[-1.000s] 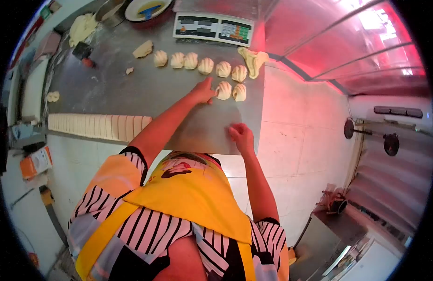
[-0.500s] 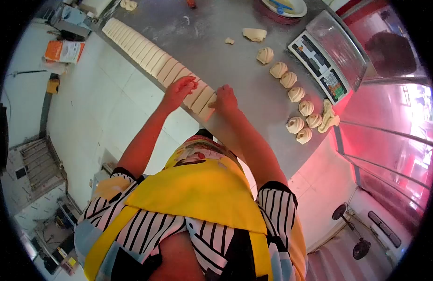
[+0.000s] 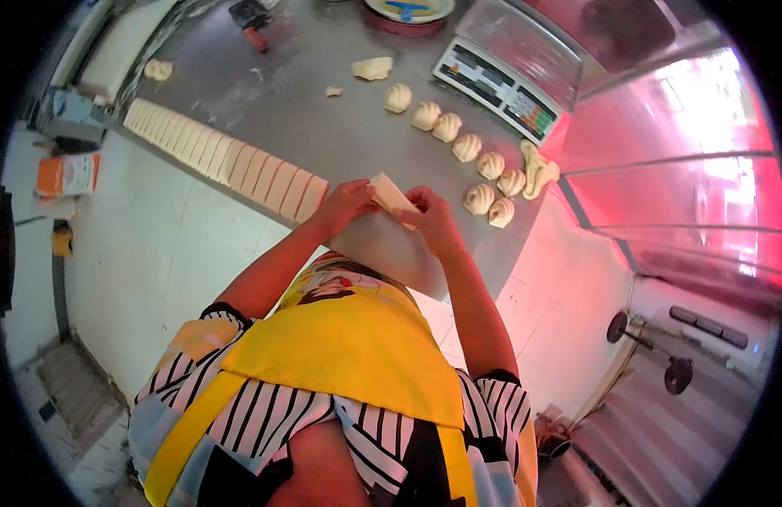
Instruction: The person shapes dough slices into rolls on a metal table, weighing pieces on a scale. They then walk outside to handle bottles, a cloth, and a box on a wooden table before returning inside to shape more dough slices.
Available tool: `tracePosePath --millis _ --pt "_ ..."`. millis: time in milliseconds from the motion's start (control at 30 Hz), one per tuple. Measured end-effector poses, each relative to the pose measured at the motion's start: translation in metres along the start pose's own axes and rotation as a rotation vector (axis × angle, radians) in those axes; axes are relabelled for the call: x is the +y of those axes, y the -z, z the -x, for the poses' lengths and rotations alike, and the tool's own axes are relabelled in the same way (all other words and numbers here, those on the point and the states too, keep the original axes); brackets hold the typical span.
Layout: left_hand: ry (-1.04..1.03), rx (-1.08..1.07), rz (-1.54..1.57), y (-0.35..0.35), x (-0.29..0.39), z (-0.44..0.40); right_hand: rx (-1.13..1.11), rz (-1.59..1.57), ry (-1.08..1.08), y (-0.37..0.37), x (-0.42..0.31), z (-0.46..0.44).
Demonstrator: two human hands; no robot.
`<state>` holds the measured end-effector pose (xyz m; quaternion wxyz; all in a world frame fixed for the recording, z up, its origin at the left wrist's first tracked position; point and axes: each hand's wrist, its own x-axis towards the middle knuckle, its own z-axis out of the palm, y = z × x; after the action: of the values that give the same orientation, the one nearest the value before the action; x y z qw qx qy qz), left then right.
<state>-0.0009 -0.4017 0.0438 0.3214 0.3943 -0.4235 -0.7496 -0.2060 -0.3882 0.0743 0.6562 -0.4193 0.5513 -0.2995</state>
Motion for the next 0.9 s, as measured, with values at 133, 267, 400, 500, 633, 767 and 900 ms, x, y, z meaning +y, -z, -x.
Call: tracePosePath --millis 133,267,400,500,633,767,900 --pt "0.197 -0.152 0.473 -0.020 -0.001 -0.020 0.072 -0.086 0.032 0.011 0.006 0.024" --pt "0.396 -0.245 0.675 -0.024 -0.002 -0.029 0.165 0.070 0.151 0.023 0.003 0.045" --pt "0.058 -0.452 -0.247 -0.042 0.009 -0.029 0.320 0.601 0.303 0.028 0.029 0.049" --pt "-0.629 -0.292 -1.207 -0.040 -0.052 -0.043 0.379 0.923 0.410 0.035 0.096 0.033" --pt "-0.484 -0.273 -1.159 -0.044 -0.068 -0.045 0.389 0.977 0.395 0.034 0.106 0.035" --pt "-0.079 -0.232 -0.483 -0.047 -0.060 -0.048 0.316 0.386 0.088 0.041 0.085 0.045" --pt "0.031 -0.133 -0.101 -0.058 -0.063 -0.045 0.377 0.250 0.104 0.036 0.075 0.047"
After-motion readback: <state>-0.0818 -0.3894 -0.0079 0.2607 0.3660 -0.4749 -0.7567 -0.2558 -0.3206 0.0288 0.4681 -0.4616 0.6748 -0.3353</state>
